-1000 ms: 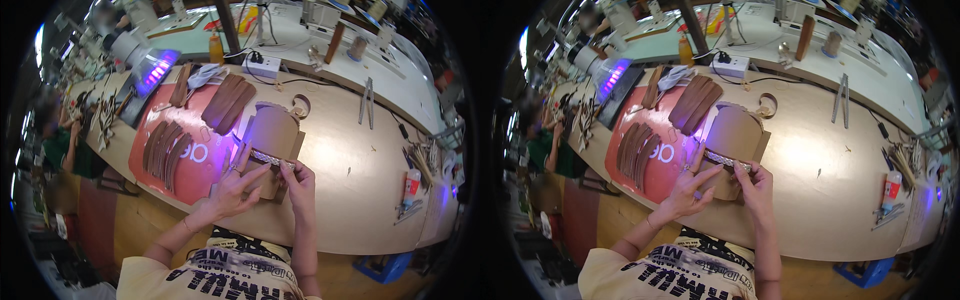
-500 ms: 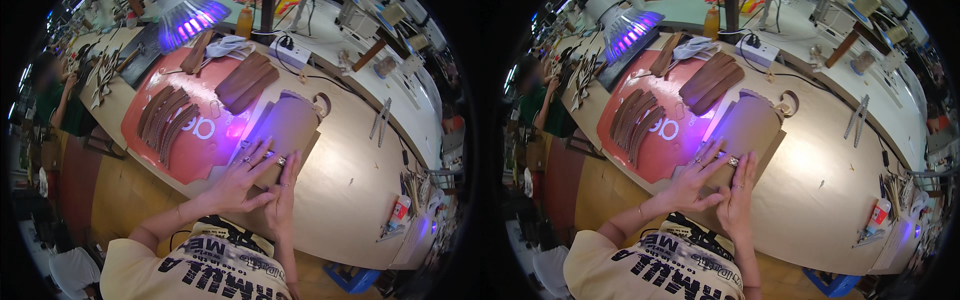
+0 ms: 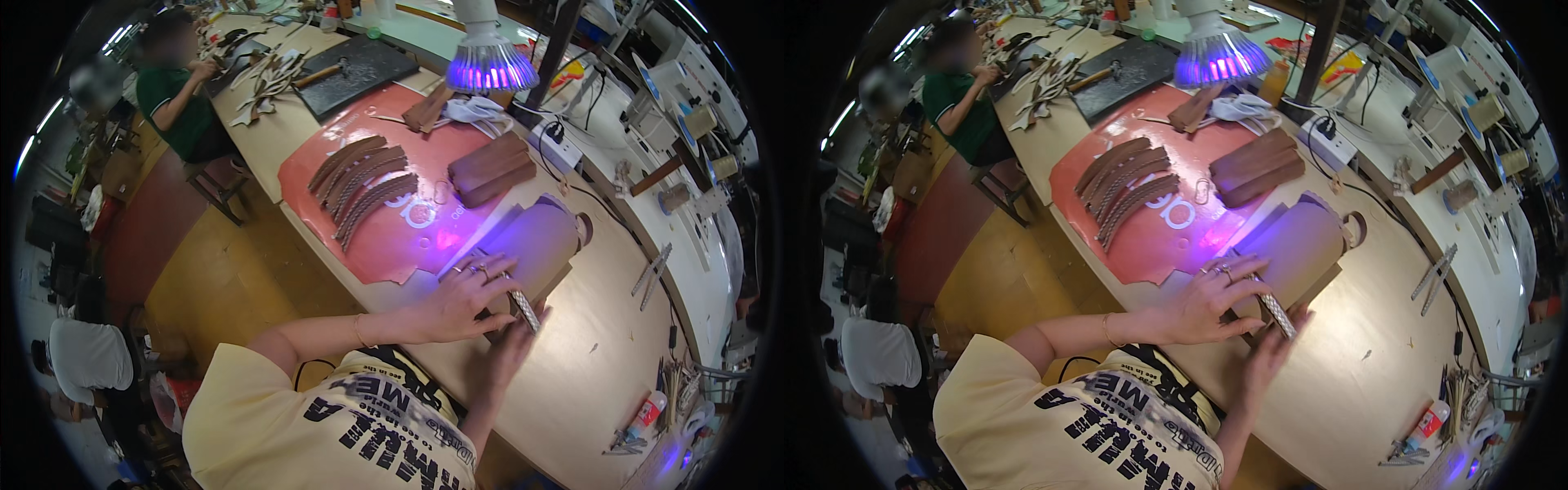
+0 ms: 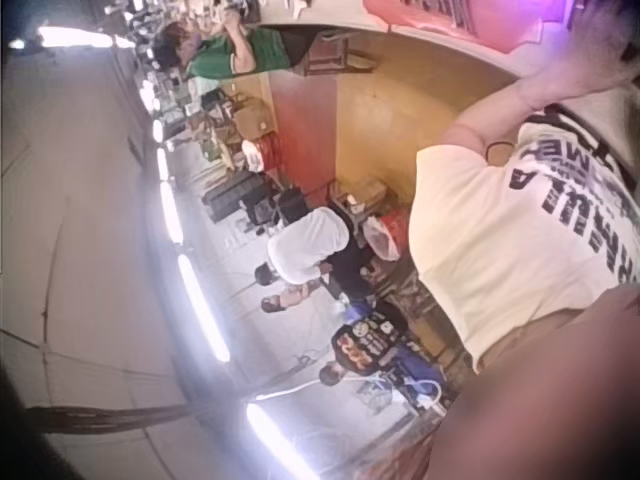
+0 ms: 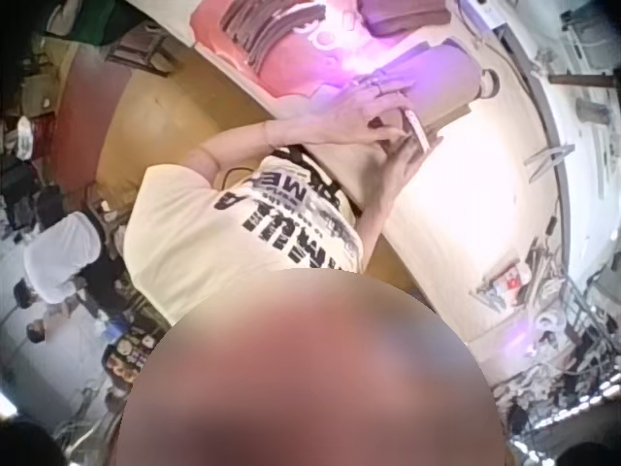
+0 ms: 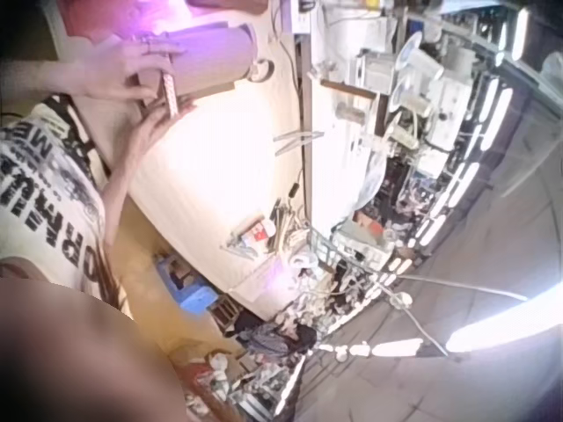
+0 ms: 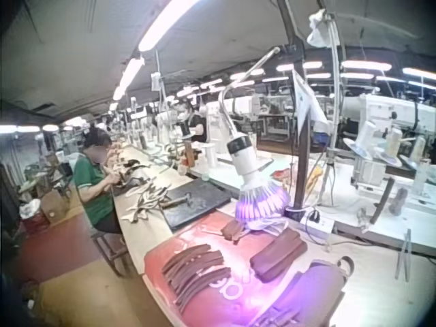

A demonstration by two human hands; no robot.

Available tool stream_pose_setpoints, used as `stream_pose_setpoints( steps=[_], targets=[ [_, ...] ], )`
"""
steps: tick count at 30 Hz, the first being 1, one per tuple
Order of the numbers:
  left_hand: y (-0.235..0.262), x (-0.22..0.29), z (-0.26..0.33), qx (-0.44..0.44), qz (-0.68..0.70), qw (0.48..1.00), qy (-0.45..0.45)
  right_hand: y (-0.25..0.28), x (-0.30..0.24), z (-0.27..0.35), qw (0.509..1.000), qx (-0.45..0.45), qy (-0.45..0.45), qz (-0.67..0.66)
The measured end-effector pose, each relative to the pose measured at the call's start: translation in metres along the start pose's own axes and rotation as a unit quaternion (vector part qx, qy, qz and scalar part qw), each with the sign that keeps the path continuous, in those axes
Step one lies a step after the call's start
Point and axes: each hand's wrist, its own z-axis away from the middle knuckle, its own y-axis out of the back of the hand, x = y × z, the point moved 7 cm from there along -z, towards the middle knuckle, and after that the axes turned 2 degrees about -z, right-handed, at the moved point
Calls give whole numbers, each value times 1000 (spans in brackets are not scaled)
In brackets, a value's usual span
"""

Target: The person attaches a braided strap to a brown handbag using a UV lamp to cure adhesive. They repeatedly position the strap, press it under the lamp, and adjust it to ensure it adheres properly to the bag.

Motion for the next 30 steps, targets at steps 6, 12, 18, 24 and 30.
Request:
stream_pose_setpoints(
  steps=[6,12,18,24,30],
  targets=[
    [13,-20,30,-9,20,998,-54,58,8,19,973,46,-105,-201],
    [45,-87,61,51,-81,986,-137,51,2,25,996,33,-75,-40],
    [66,-165,49,-101,-172,979,-41,49,8,20,997,2,-61,-38],
    [103,-170,61,-188,-218,955,70,59,-1,35,995,-30,-93,-10],
    [102,-98,28,-206,-315,925,47,170,-58,48,970,160,-11,183]
  ],
)
